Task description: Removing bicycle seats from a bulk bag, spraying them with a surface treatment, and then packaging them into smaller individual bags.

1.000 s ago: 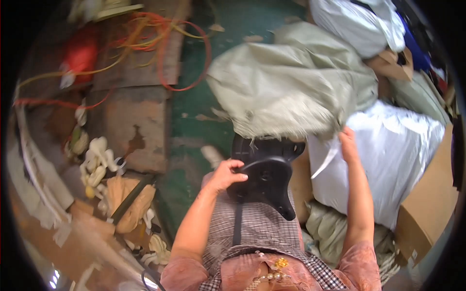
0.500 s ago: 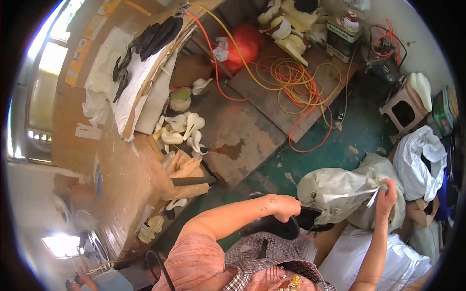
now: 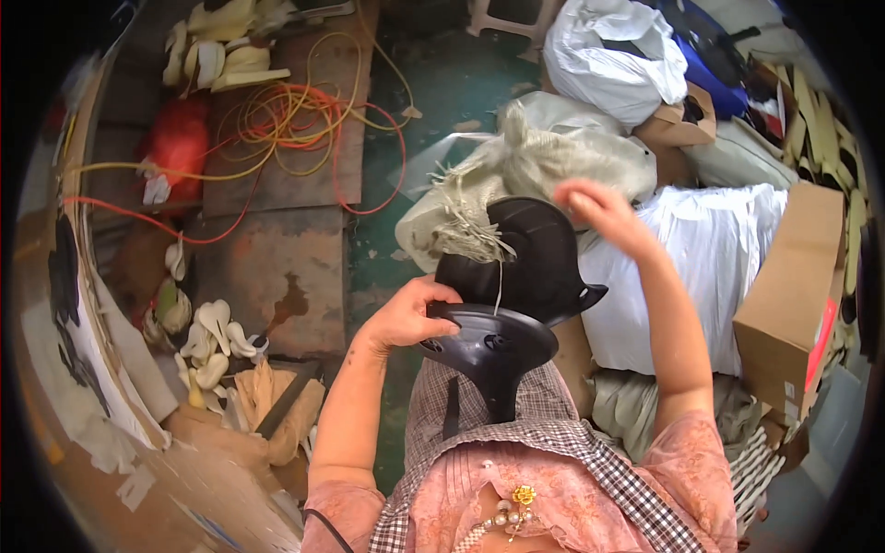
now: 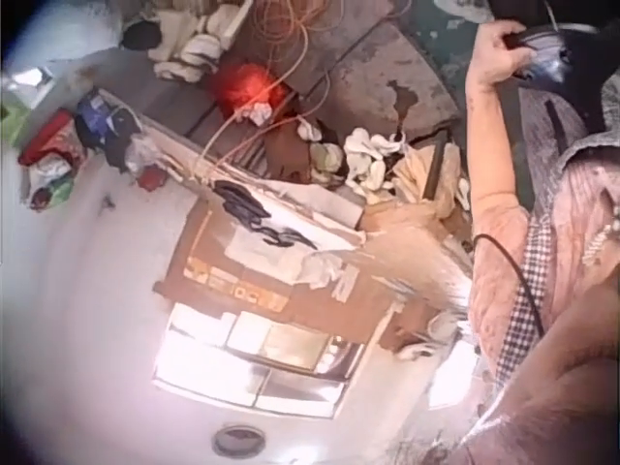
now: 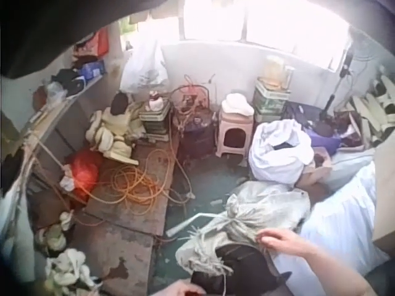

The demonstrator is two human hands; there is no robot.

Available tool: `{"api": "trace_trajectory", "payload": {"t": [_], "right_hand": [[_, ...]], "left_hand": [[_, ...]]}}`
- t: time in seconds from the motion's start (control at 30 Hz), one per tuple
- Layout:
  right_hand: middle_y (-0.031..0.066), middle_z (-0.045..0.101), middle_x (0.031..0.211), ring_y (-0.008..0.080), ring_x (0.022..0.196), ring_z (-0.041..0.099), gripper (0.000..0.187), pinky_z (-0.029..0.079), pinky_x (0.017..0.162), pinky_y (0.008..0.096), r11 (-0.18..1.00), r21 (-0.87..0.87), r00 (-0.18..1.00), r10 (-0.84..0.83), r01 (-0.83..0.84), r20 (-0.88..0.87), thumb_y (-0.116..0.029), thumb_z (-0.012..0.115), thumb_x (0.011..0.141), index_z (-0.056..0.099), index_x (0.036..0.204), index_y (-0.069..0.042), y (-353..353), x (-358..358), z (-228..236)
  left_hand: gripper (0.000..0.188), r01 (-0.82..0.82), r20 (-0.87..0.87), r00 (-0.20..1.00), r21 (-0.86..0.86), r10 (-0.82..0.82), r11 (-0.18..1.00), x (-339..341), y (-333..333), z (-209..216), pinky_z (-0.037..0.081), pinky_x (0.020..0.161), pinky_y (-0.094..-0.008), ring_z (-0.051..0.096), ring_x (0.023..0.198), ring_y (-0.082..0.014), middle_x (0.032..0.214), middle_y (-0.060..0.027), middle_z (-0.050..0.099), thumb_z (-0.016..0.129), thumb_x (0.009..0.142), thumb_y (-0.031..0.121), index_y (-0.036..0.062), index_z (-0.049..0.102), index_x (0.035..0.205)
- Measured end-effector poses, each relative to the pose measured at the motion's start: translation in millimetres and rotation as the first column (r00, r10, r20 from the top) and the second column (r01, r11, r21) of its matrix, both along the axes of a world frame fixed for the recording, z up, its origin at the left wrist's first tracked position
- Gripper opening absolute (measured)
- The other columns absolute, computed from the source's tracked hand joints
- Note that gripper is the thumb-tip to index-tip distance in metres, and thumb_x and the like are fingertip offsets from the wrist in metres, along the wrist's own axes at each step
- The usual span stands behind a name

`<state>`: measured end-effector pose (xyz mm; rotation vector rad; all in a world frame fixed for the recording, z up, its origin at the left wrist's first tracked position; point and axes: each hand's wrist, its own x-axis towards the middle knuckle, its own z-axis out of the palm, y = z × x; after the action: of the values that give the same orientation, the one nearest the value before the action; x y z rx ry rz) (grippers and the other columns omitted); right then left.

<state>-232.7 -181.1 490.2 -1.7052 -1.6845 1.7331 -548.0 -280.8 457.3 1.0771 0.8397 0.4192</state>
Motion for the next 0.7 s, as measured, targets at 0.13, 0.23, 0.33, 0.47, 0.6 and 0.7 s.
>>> {"api": "trace_trajectory", "payload": {"t": [0.13,0.23,0.33,0.47,0.6,0.7], "right_hand": [[0.005,0.055,0.11,0.013,0.102,0.049,0.043,0.04,0.089,0.0286,0.964,-0.072,0.844,-0.258,0.254,-0.469,-0.024,0.061,0.082,0.051,0.118,-0.001,-91.8,34.1,14.4],[0.0089,0.062,0.098,0.018,0.083,0.057,0.041,0.045,0.079,0.0298,0.984,-0.13,0.958,-0.154,0.125,-0.244,-0.022,0.064,0.079,0.054,0.112,-0.001,-115.0,67.5,39.0],[0.0211,0.06,0.076,0.0348,0.061,0.057,0.018,0.047,0.059,0.0378,0.96,0.183,0.822,0.075,-0.213,0.564,-0.008,0.058,0.077,0.058,0.095,-0.003,-121.2,106.9,94.6],[0.0151,0.058,0.073,0.0328,0.065,0.058,0.014,0.046,0.057,0.0394,0.578,0.739,0.24,-0.707,-0.346,0.665,-0.001,0.052,0.076,0.058,0.088,-0.005,-135.8,213.3,130.6],[0.0202,0.065,0.074,0.0281,0.063,0.064,0.022,0.048,0.05,0.0336,-0.181,0.743,0.098,-0.983,-0.644,-0.154,-0.011,0.064,0.082,0.063,0.074,0.009,-168.0,254.7,220.9],[0.0112,0.066,0.077,0.0185,0.067,0.061,0.03,0.047,0.063,0.0297,-0.232,0.925,-0.143,-0.97,0.3,-0.197,-0.022,0.062,0.084,0.064,0.08,0.008,-142.3,160.2,223.3]], "left_hand": [[0.024,0.112,0.037,0.993,-0.061,-0.11,0.992,46.3,5.7,-0.4,0.042,0.063,-0.0221,0.051,0.069,-0.0082,0.074,-0.0006,0.056,0.069,0.063,0.001,-0.0011,0.061,0.086],[0.023,0.141,0.069,0.987,0.063,-0.145,0.988,92.5,-4.9,1.0,0.041,0.06,-0.0211,0.049,0.066,-0.0066,0.071,0.0013,0.054,0.068,0.065,0.001,-0.0006,0.061,0.086],[0.02,0.136,-0.024,0.991,0.122,-0.134,0.983,117.0,-13.6,18.7,0.038,0.084,-0.0285,0.049,0.101,-0.0188,0.105,-0.0113,0.056,0.069,0.063,0.006,0.0002,0.059,0.08],[0.018,0.062,-0.091,0.996,0.434,-0.025,0.899,97.5,-4.7,59.8,0.024,0.103,-0.04,0.03,0.129,-0.0325,0.129,-0.0172,0.046,0.066,0.06,0.005,0.0004,0.054,0.073],[0.017,-0.183,0.001,0.977,0.502,0.211,0.845,75.2,-13.5,128.5,0.023,0.103,-0.0448,0.031,0.128,-0.0335,0.115,-0.0154,0.058,0.069,0.056,0.001,0.0036,0.056,0.066],[0.018,-0.248,0.106,0.968,0.576,0.229,0.779,52.1,-14.6,153.6,0.017,0.104,-0.0454,0.024,0.132,-0.0348,0.126,-0.0207,0.049,0.069,0.054,0.0,0.0052,0.057,0.065]]}}
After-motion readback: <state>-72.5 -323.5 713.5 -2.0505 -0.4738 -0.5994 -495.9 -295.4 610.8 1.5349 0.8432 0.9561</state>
